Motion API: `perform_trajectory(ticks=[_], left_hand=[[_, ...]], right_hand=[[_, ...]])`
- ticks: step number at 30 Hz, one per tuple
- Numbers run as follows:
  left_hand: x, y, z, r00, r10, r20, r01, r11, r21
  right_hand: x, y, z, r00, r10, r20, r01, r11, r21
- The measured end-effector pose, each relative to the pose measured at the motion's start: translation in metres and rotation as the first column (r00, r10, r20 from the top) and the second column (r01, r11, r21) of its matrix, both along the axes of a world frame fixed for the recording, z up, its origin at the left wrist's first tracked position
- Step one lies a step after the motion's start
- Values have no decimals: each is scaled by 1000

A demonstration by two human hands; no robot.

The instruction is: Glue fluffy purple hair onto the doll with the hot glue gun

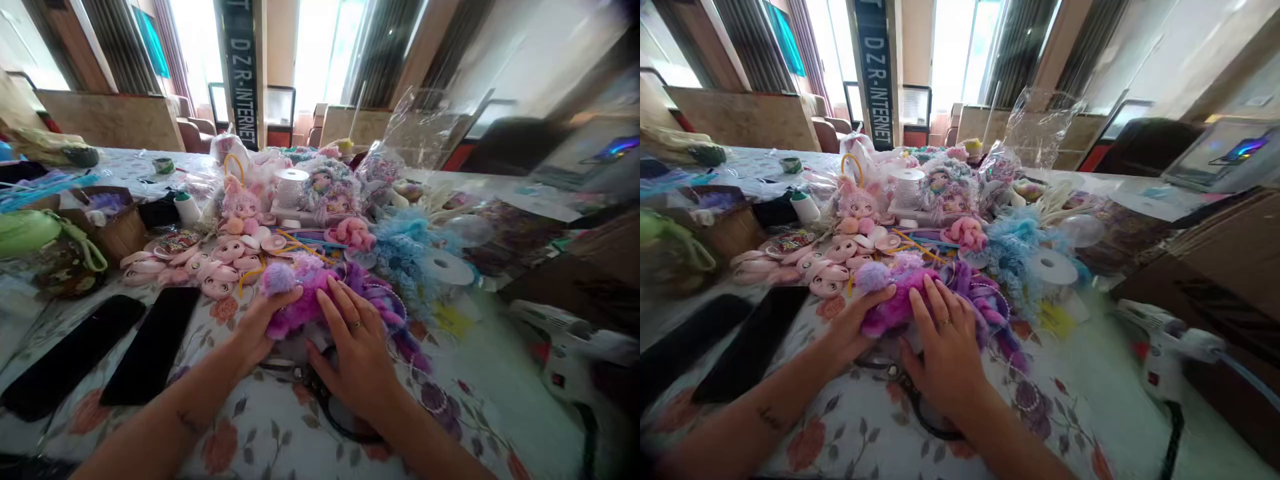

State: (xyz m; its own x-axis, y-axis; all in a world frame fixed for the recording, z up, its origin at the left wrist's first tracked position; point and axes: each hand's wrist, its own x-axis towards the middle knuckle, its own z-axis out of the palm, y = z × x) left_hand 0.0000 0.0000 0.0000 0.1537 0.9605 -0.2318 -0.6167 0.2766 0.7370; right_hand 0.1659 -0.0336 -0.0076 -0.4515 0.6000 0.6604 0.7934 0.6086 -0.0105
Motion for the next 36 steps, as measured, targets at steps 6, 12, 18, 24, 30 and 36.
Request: perform_trajectory(ticks=[6,12,18,24,30,36], left_hand=[[1,-2,0,1000,9,-2,-9,1000,21],[0,-3,1,1000,5,-19,-4,997,71],[0,-2,0,1000,-8,5,8,999,45],[0,-5,-4,999,-3,-32,4,1000,28],[1,-6,-3,999,-9,-36,10,999,53],[2,-4,-3,1000,-7,-12,8,997,71]], right_hand=[[-2,-3,-1,998,-44,52,40,997,68],[-3,-6,1,998,-27,61,26,999,19],[-1,-6,-1,999,23,40,-23,1000,1],[2,-1,1,1000,-4,-24,5,1000,8],[2,-1,-4,1000,0,-31,0,1000,-7],[0,-3,-1,1000,3,26,-2,1000,-18]])
